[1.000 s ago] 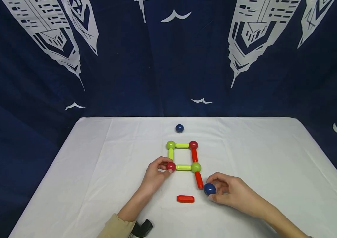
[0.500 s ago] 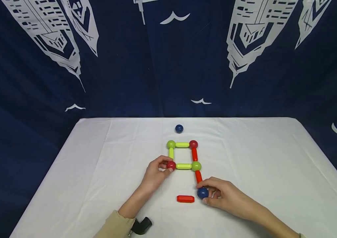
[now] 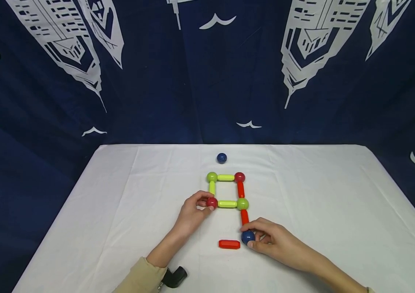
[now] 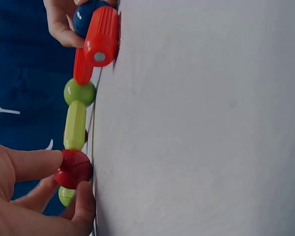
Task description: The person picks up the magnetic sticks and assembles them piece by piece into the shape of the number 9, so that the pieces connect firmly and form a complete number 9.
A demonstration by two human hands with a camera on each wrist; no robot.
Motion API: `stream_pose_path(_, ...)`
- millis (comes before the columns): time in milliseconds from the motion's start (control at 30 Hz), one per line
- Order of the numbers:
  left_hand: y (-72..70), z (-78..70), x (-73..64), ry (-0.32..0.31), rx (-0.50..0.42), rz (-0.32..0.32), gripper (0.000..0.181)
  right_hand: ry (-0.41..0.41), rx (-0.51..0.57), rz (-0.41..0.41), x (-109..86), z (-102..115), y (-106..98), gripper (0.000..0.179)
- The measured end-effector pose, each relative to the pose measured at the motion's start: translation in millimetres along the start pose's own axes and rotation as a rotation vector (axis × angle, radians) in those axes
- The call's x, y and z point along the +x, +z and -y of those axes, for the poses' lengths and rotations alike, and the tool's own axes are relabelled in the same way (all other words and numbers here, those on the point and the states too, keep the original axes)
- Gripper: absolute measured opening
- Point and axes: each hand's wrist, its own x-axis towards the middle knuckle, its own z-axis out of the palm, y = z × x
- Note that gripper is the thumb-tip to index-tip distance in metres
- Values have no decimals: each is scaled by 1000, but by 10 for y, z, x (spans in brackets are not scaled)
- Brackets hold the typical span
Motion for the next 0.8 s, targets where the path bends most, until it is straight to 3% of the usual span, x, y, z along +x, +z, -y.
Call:
stream_pose_path(167, 21, -71, -153, 7, 31, -105, 26, 10, 22, -2, -3, 7, 19, 33)
stream_pose_path(233, 21, -119, -238, 13, 19, -94, 21, 6, 25, -7, -5, 13, 28, 33)
stream_pose_path(367, 24, -167, -376, 10, 21, 78, 16, -20, 22, -20, -18, 23, 43, 32)
stream_pose_path(533, 59, -122, -476, -12, 132, 290, 25, -45, 8, -26, -14, 20, 47, 32)
stream_pose_path(667, 92, -95, -494, 13, 265, 358, 28, -41, -9, -34, -21, 22, 47, 32)
stream_pose_path(800, 116, -94, -496, 51, 359, 367, 20, -21, -11, -28, -25, 36, 48, 33)
